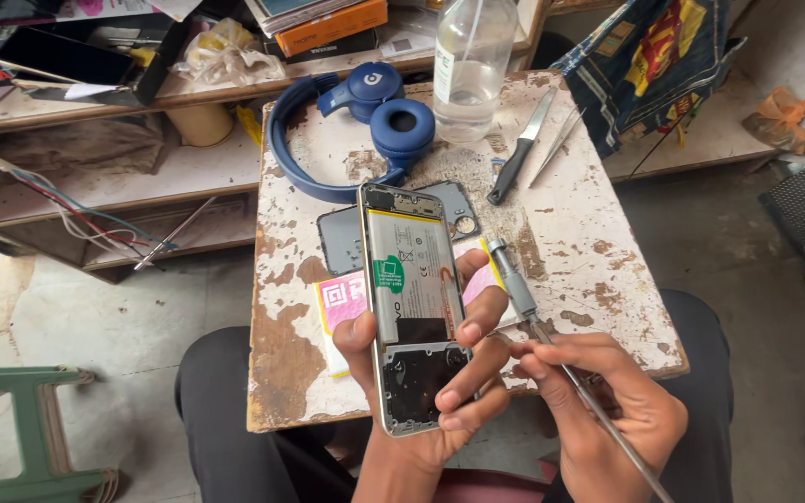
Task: The person uses a thin metal tool to pry around the edges of a smartphone's casing and handles the internal battery.
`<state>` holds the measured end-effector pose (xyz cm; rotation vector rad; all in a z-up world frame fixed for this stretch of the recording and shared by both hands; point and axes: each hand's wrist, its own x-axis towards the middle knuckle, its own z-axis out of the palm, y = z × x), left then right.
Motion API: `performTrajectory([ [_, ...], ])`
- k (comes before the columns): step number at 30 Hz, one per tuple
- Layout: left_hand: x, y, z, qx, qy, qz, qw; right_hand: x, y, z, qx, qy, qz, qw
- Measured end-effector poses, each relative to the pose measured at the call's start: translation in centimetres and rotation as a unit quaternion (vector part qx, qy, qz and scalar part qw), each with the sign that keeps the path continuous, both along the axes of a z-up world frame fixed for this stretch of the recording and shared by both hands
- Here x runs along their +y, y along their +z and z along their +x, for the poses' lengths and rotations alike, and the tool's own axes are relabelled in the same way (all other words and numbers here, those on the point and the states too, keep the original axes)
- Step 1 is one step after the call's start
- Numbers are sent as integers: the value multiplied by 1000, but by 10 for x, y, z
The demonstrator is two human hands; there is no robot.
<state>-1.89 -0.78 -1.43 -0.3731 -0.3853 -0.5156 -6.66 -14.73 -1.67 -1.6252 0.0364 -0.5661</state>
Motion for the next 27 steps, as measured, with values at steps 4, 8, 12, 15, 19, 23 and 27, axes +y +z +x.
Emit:
performTrajectory([
  [4, 3, -3, 1, 1, 8, 4, 1000, 1, 9, 0, 17, 0, -1, 1000],
  [8, 10, -2, 5, -41, 9, -7, 999, 3, 11, 1, 17, 5, 2, 1000],
  [12, 14, 3, 5, -61, -3, -33, 998, 0, 11, 1, 50, 9, 10, 999],
  [15, 14, 4, 3, -66, -21, -56, 996, 0, 10, -1, 65, 7, 21, 998],
  [19, 12, 3, 5, -78, -38, -77, 993, -2, 9, -1, 69, 17, 19, 997],
  [23, 11, 4, 6, -71, -49, -86, 993, -1, 9, 1, 60, 30, 4, 998],
  [27, 12, 15, 3, -37, -70, -92, 993, 1, 7, 5, 24, 0, -70, 997],
])
